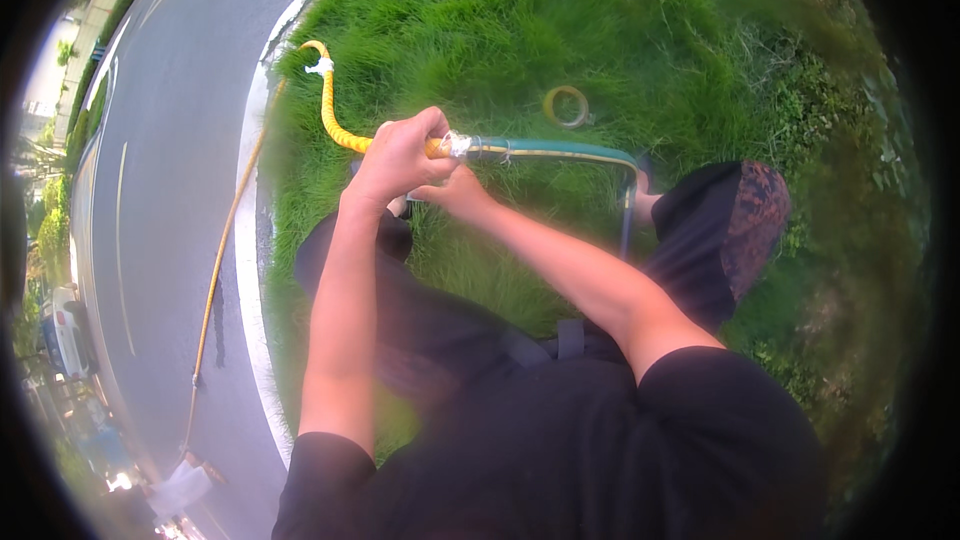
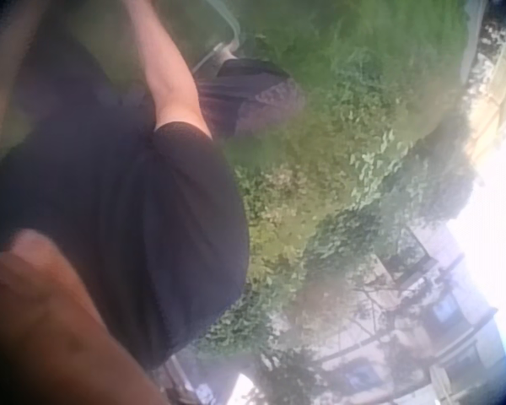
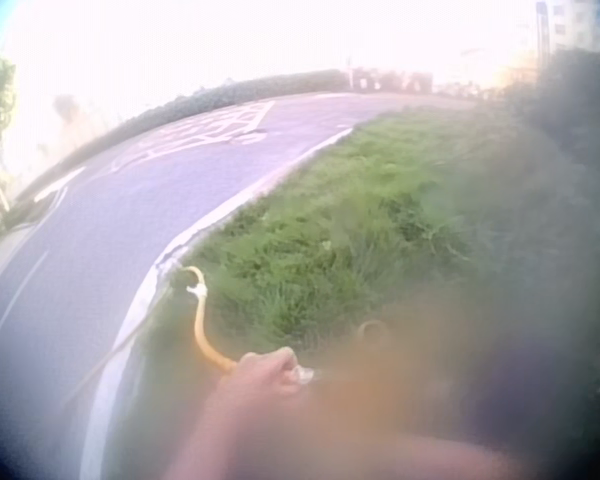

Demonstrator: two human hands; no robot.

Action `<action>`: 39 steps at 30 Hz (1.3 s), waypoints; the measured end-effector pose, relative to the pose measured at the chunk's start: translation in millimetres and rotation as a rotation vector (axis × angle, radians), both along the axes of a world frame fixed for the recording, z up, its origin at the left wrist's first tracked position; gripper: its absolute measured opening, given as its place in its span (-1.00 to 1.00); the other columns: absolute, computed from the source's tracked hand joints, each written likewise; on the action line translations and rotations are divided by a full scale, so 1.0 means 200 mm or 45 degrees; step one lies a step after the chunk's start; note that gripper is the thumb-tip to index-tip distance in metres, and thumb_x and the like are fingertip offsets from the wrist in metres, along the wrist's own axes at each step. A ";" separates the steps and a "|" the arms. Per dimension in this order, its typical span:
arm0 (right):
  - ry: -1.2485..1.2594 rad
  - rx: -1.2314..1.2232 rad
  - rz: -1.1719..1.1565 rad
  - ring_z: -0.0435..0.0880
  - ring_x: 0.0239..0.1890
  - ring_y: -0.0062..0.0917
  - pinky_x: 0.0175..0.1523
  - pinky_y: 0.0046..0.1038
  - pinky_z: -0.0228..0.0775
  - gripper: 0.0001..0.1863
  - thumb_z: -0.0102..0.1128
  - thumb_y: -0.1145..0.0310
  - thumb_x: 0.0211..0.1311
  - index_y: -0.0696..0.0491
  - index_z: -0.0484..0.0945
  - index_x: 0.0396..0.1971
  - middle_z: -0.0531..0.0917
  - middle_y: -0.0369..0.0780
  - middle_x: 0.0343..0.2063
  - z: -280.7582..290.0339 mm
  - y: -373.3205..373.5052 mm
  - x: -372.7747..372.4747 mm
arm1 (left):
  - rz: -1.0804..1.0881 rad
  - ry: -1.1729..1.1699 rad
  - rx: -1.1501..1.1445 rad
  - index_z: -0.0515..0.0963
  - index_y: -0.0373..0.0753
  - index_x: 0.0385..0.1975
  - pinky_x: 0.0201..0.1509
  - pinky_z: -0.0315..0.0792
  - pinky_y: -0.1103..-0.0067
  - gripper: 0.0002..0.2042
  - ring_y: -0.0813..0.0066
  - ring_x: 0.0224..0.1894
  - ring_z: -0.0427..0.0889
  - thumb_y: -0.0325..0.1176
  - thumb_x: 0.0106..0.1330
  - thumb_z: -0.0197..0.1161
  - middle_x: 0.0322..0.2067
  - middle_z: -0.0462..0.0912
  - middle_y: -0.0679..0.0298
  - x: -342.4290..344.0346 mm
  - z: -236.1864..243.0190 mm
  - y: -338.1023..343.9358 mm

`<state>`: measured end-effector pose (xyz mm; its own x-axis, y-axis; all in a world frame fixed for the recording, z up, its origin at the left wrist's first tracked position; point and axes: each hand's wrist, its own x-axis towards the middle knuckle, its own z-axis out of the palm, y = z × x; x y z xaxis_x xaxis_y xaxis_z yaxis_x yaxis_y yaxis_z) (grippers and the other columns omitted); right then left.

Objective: The person uses tape to seal a leak in a garden hose by wrapping it multiple times around the joint where a green hose connects to a yellow hose.

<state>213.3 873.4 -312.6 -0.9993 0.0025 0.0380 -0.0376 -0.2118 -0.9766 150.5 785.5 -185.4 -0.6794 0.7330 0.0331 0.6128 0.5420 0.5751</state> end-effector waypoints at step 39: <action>0.594 2.005 0.540 0.61 -0.53 -0.36 -0.39 -0.32 0.41 -0.82 0.20 0.22 0.09 0.00 0.63 -0.54 0.61 -0.25 -0.66 1.19 0.61 -0.48 | -0.028 0.138 0.325 0.47 -0.24 -0.44 -0.40 0.43 0.37 -0.76 0.15 -0.48 0.59 -0.30 0.00 0.38 -0.57 0.58 0.16 0.03 0.00 -0.02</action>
